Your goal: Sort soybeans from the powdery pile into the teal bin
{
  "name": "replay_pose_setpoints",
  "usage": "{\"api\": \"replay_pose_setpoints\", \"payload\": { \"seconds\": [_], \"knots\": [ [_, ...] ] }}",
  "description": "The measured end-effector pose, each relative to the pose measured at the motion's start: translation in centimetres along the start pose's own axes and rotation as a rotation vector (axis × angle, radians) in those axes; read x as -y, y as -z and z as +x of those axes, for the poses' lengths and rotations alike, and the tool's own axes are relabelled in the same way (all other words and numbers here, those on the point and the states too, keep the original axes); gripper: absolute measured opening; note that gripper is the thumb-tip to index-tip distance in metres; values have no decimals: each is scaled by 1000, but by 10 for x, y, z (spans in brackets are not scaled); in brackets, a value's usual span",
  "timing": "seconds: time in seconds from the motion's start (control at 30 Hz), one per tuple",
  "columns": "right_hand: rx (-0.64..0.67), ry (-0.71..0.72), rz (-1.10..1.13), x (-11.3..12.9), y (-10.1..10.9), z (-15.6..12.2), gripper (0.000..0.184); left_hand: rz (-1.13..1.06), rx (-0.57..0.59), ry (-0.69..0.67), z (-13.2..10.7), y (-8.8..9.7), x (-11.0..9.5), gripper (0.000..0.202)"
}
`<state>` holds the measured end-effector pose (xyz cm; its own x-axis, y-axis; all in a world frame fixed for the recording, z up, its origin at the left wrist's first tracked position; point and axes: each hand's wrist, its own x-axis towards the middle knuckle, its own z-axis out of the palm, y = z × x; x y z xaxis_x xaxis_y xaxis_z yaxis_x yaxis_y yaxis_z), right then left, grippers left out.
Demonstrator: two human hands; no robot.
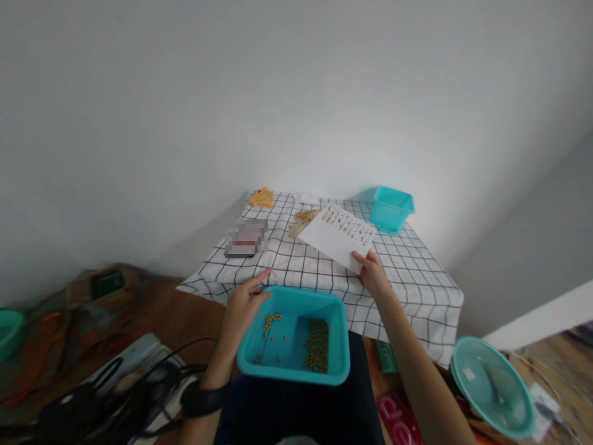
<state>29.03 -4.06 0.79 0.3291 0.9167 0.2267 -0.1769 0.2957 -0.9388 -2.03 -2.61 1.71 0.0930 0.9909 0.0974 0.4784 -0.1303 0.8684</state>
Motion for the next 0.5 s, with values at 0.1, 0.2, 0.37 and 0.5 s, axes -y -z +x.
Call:
{"api": "replay_pose_setpoints", "payload": {
  "seconds": [0.1,0.2,0.37,0.5],
  "knots": [
    [-60,43,-17,2,7,5,45,5,-6,-13,4,2,-8,50],
    [-102,87,-57,10,20,15,41,-33,39,-55,8,1,-14,42],
    [-104,93,-99,19,41,32,40,-69,110,-62,11,-4,-12,38],
    [-44,75,-130,12,46,31,40,-78,88,-49,7,-6,-8,38]
  ]
}}
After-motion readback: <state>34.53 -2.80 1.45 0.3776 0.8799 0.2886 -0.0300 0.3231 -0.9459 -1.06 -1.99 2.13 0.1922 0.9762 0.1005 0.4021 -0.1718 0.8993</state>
